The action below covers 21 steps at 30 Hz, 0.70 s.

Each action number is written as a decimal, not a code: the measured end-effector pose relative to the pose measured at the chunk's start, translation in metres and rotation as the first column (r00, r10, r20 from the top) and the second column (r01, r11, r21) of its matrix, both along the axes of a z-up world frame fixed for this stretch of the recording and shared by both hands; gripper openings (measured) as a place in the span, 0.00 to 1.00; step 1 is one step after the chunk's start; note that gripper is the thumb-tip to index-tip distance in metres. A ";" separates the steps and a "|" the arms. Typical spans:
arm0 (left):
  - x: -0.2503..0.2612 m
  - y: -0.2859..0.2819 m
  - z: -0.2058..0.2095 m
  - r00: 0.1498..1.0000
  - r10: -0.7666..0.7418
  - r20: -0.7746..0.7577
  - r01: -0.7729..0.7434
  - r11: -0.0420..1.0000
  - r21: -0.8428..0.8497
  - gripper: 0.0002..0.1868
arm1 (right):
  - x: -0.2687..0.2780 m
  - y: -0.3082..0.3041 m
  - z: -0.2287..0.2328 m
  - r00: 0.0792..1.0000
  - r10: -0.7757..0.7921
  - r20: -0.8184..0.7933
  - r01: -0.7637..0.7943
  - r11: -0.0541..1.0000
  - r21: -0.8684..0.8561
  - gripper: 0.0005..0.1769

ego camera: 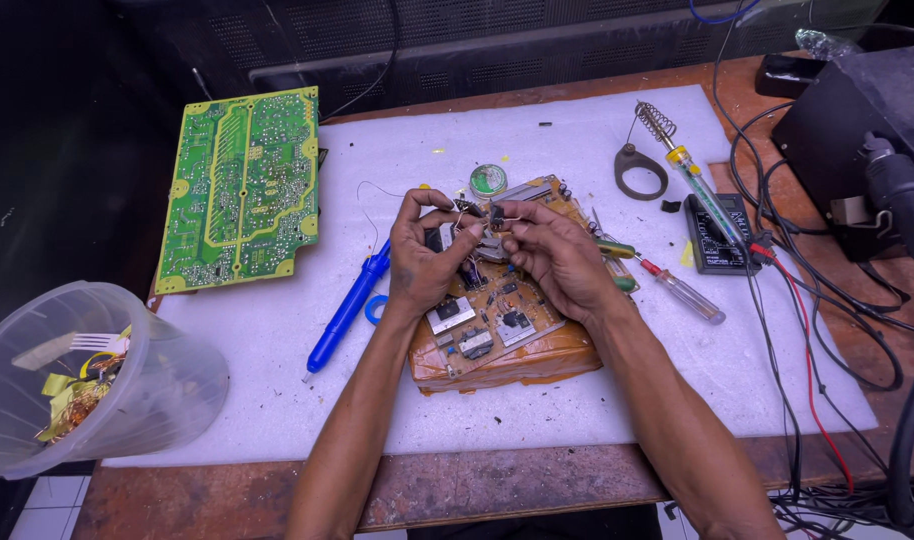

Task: The person uses pliers to cut wires and remove components from a small electronic device held in their left hand. They repeatedly trim excess wire and detach parts, placing them on the workbench. A green circuit board and other tools are visible on the table.

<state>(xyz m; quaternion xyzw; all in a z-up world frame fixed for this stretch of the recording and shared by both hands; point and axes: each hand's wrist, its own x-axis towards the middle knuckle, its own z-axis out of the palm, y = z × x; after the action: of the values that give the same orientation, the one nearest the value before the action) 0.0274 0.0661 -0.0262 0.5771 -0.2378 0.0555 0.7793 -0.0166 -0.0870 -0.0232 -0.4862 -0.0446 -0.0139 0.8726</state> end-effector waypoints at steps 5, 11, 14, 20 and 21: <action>0.001 0.003 0.001 1.000 0.021 0.004 -0.021 1.000 0.022 0.18 | -0.002 0.007 0.005 0.983 -0.140 0.115 0.160 0.970 -0.184 0.13; -0.004 0.004 0.009 0.981 0.128 0.144 -0.147 0.980 0.133 0.17 | 0.008 0.004 -0.010 0.963 -0.187 0.195 0.241 0.922 -0.303 0.10; -0.005 0.007 0.012 0.935 0.212 0.283 -0.267 0.948 0.174 0.16 | 0.013 0.006 -0.005 0.960 -0.193 0.201 0.259 0.885 -0.386 0.08; 0.008 0.009 0.009 0.939 0.277 0.202 -0.303 0.947 0.108 0.17 | 0.013 0.031 0.040 0.896 -0.358 0.262 0.434 0.832 -0.346 0.05; 0.014 0.011 0.004 0.942 0.307 0.133 -0.317 0.946 0.065 0.17 | 0.017 0.037 0.043 0.885 -0.420 0.202 0.456 0.870 -0.189 0.07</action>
<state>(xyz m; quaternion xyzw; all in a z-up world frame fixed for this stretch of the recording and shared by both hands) 0.0416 0.0768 -0.0226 0.6358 -0.1923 0.2030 0.7194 0.0008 -0.0503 0.0198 -0.5792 -0.0019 -0.2439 0.7778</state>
